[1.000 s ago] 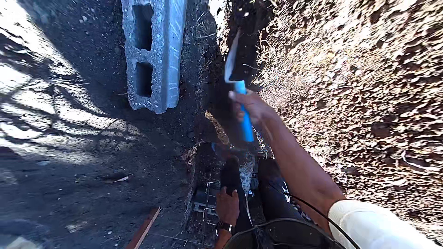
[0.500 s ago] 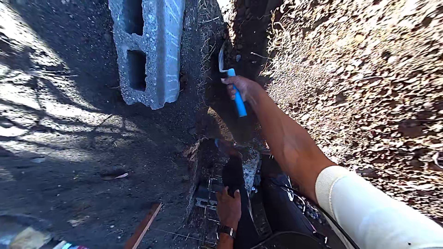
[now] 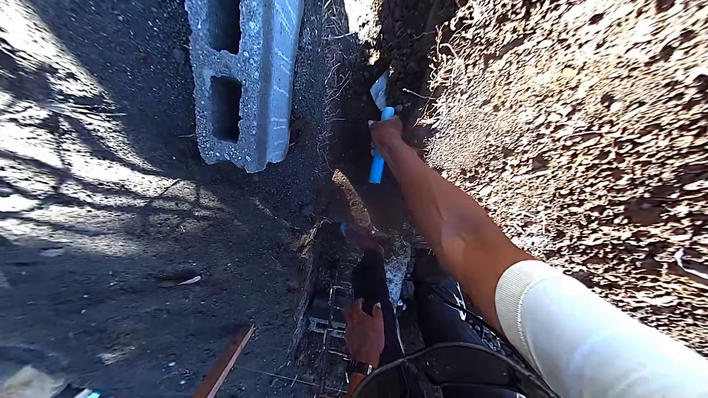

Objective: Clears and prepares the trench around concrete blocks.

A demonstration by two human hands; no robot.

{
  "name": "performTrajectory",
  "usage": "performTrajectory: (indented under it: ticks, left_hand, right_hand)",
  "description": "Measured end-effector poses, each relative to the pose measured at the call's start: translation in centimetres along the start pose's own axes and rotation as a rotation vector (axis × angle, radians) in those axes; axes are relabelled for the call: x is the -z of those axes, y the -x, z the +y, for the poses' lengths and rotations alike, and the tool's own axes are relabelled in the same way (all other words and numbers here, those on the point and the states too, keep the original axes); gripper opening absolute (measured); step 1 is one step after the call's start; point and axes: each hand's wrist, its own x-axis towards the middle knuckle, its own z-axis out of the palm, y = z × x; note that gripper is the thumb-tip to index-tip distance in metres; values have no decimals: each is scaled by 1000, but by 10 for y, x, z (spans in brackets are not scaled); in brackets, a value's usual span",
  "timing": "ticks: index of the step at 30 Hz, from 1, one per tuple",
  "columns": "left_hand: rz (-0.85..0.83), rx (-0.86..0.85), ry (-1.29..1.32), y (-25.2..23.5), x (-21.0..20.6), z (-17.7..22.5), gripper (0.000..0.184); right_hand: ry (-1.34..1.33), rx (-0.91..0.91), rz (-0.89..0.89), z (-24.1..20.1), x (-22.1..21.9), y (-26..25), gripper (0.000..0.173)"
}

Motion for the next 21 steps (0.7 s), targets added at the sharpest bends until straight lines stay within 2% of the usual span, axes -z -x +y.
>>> performTrajectory:
  ticks: [6, 11, 14, 17, 19, 21]
  left_hand:
    - [-24, 19, 24, 2, 3, -1, 61]
    - [16, -44, 20, 1, 0, -1, 61]
    - [1, -79, 5, 3, 5, 4, 62]
    - [-11, -84, -23, 4, 11, 10, 63]
    - [-9, -87, -30, 5, 13, 9, 63]
    - [2, -93, -22, 5, 13, 8, 61]
  right_hand:
    - [119, 114, 109, 10, 18, 14, 67]
    - [155, 163, 36, 0, 51, 36, 70]
    - [119, 211, -66, -19, 81, 52, 71]
    - [27, 266, -158, -56, 138, 75, 66]
    - [-164, 356, -188, -84, 199, 86, 45]
    - [-464, 469, -199, -104, 272, 93, 21]
